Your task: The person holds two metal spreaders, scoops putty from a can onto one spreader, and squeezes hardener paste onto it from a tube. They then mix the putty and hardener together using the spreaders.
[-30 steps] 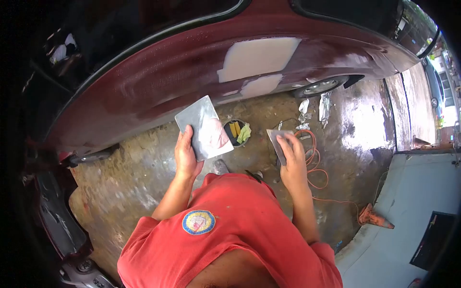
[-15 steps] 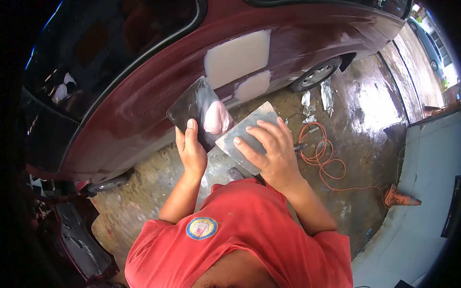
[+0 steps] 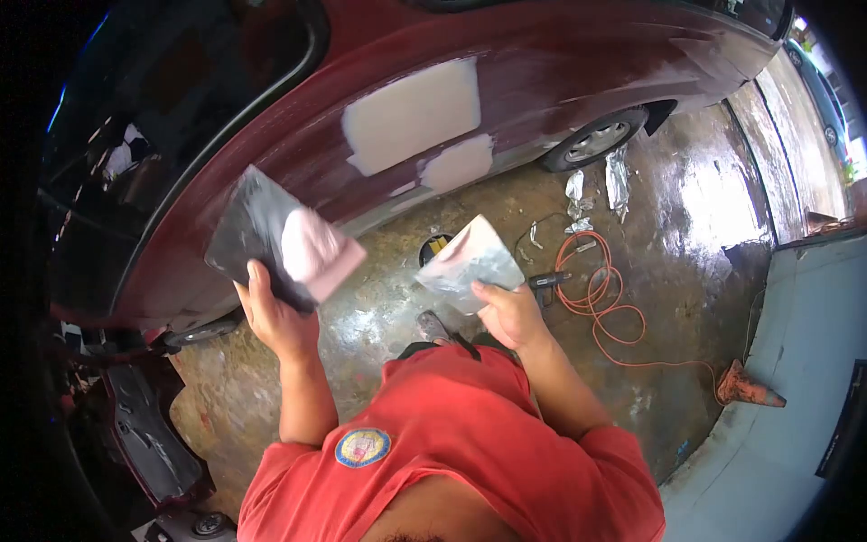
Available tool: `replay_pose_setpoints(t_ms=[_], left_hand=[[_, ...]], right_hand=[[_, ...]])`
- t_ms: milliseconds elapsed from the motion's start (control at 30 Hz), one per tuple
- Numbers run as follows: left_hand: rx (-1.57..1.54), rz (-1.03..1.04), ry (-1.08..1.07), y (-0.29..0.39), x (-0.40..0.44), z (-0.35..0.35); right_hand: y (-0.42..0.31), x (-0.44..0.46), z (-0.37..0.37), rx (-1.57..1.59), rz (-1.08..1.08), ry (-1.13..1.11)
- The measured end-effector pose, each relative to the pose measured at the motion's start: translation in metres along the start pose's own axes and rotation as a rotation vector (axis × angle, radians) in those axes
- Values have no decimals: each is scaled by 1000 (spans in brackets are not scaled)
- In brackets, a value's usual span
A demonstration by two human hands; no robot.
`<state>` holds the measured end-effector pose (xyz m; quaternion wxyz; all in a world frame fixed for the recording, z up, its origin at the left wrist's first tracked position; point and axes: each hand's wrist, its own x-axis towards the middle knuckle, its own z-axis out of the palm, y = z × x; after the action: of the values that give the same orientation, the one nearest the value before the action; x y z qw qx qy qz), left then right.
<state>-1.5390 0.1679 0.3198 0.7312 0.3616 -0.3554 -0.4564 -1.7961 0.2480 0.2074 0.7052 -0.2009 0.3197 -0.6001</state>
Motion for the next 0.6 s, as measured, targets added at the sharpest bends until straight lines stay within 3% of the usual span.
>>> replay_pose_setpoints(t_ms=[67,200,233,467,600], left_hand=[[-59,-129,-3,-22,-8,-4],[10,-227,-9,-111,-17,-34],[-27,-263,-52,-138,-15,-45],[-137,-374,-205,-331,-3,-124],[-108,-458,-256,-416,-2,-150]], right_hand=[[-9,20,-11,296,36,16],[9,59,-70,414,212,-52],[11,70,-79,295,194,-82],[63,159,-170,438,-34,-309],[94,198,-218,520,-48,-190]])
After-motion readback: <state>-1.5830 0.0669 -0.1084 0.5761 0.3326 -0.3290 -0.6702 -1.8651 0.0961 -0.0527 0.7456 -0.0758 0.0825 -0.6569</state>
